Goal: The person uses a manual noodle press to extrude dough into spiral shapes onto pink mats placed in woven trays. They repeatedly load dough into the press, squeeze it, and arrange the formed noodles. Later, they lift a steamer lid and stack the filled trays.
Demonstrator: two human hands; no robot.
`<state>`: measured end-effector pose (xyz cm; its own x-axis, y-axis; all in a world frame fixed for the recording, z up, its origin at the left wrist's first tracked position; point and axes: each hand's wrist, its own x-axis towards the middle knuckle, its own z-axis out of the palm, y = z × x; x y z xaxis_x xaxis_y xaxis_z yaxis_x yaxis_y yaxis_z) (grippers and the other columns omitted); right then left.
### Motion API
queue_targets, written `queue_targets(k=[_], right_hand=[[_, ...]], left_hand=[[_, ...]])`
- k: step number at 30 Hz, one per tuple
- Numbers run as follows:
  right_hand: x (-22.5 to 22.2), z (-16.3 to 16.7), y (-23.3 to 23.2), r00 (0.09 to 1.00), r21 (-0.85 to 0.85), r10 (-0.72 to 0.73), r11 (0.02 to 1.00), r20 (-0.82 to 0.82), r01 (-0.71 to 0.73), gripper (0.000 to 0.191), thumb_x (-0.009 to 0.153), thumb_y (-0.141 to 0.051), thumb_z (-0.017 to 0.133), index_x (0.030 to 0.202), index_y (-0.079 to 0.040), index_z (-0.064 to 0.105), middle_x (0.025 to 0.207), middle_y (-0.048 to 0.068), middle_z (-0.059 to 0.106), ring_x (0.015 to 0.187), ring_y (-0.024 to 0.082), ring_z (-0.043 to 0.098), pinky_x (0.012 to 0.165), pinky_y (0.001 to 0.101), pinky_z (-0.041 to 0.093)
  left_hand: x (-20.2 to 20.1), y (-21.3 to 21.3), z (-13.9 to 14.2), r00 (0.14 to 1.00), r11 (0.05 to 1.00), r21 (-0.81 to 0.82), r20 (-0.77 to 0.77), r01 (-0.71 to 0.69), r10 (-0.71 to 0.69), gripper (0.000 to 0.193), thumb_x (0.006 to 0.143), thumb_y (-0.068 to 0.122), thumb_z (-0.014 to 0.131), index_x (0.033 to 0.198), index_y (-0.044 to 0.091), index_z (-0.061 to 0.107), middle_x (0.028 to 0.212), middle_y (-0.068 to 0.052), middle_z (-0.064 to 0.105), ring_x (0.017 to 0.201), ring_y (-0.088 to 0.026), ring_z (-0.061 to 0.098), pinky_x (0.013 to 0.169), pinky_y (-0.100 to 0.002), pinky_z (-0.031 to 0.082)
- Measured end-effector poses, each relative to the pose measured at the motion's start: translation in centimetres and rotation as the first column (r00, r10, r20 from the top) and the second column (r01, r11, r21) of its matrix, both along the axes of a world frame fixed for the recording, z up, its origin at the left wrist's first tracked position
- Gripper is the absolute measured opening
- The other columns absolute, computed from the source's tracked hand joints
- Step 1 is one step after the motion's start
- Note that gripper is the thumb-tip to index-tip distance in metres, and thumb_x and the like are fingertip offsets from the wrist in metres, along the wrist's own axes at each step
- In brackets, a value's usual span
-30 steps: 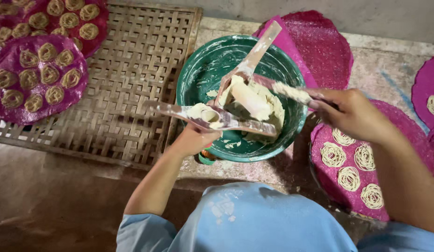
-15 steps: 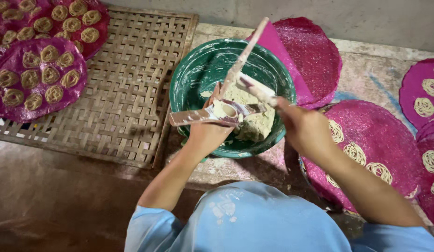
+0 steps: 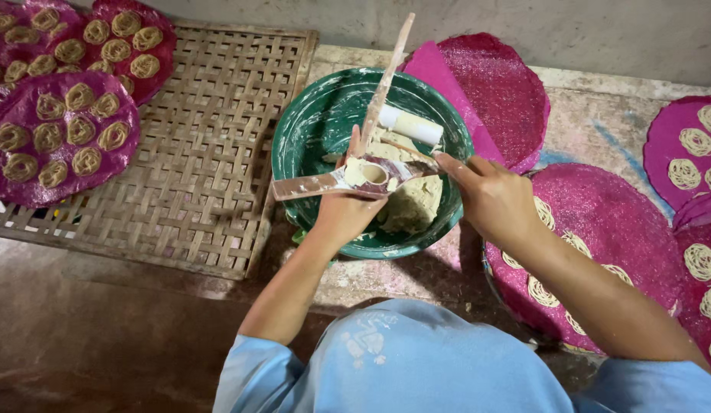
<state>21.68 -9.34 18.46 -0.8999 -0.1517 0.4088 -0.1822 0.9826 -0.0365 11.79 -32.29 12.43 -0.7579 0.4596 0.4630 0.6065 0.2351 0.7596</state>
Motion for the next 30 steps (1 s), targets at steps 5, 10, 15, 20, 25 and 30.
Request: queue_targets(k=[5, 10, 15, 20, 25, 30], right_hand=[[-0.7, -0.1, 0.1, 1.000, 0.010, 0.029, 1.000, -0.010, -0.029, 0.048, 0.088, -0.010, 0.069, 0.135, -0.021, 0.068, 0.084, 0.007, 0.064, 0.068, 0.028, 0.068, 0.053, 0.0412, 0.054], [-0.9, 0.6, 0.1, 1.000, -0.134, 0.011, 0.991, -0.028, -0.014, 0.037, 0.095, -0.013, 0.069, 0.132, -0.018, 0.069, 0.082, 0.011, 0.067, 0.062, 0.032, 0.066, 0.051, 0.0434, 0.052], [-0.5, 0.1, 1.3, 0.913, -0.568, 0.146, 0.816, 0.380, 0.106, 0.035, 0.099, -0.020, 0.063, 0.133, -0.013, 0.069, 0.072, 0.011, 0.069, 0.059, 0.020, 0.063, 0.056, 0.0364, 0.053], [-0.7, -3.7, 1.2, 0.917, -0.694, 0.203, 0.713, 0.342, 0.101, 0.035, 0.103, -0.021, 0.061, 0.136, -0.008, 0.066, 0.077, 0.011, 0.066, 0.067, 0.009, 0.059, 0.062, 0.0304, 0.051], [0.2, -5.6, 1.4, 0.877, -0.676, 0.255, 0.730, 0.408, 0.102, 0.037, 0.099, -0.020, 0.060, 0.133, -0.010, 0.068, 0.063, 0.003, 0.066, 0.052, 0.008, 0.057, 0.051, 0.0294, 0.049], [-1.6, -5.3, 1.6, 0.863, -0.749, 0.222, 0.619, 0.454, 0.235, 0.040, 0.102, -0.021, 0.058, 0.140, -0.012, 0.067, 0.061, 0.007, 0.055, 0.052, 0.009, 0.047, 0.048, 0.0331, 0.041]], left_hand=[[-0.7, -0.3, -0.9, 0.984, 0.996, 0.067, 0.160, 0.063, -0.073, 0.107, 0.081, 0.013, 0.079, 0.165, 0.006, 0.012, 0.163, -0.018, 0.038, 0.140, -0.035, 0.050, 0.113, -0.040, 0.045], [-1.9, -0.1, -2.3, 0.952, 0.989, -0.147, -0.306, -0.020, -0.026, 0.077, 0.080, 0.012, 0.086, 0.144, 0.029, 0.047, 0.166, -0.020, 0.025, 0.139, -0.036, 0.047, 0.110, -0.042, 0.045], [-2.9, -0.3, -2.7, 0.972, 0.979, -0.145, -0.205, -0.143, 0.111, 0.104, 0.080, 0.021, 0.087, 0.159, 0.014, 0.021, 0.153, -0.016, 0.047, 0.126, -0.035, 0.054, 0.104, -0.043, 0.051], [-3.5, -1.0, -2.6, 0.989, 0.988, -0.017, 0.004, -0.151, 0.151, 0.113, 0.081, 0.021, 0.084, 0.167, 0.007, 0.013, 0.130, -0.006, 0.065, 0.117, -0.028, 0.062, 0.102, -0.039, 0.056], [-4.8, -1.1, -3.3, 0.982, 0.980, -0.130, -0.138, -0.149, 0.131, 0.105, 0.085, 0.021, 0.082, 0.165, 0.007, 0.016, 0.159, -0.013, 0.048, 0.121, -0.036, 0.057, 0.098, -0.043, 0.054], [-5.1, 0.6, -3.7, 0.842, 0.866, -0.370, -0.529, -0.338, 0.103, 0.074, 0.086, 0.034, 0.077, 0.148, 0.030, 0.037, 0.167, -0.020, 0.019, 0.120, -0.040, 0.055, 0.100, -0.044, 0.052]])
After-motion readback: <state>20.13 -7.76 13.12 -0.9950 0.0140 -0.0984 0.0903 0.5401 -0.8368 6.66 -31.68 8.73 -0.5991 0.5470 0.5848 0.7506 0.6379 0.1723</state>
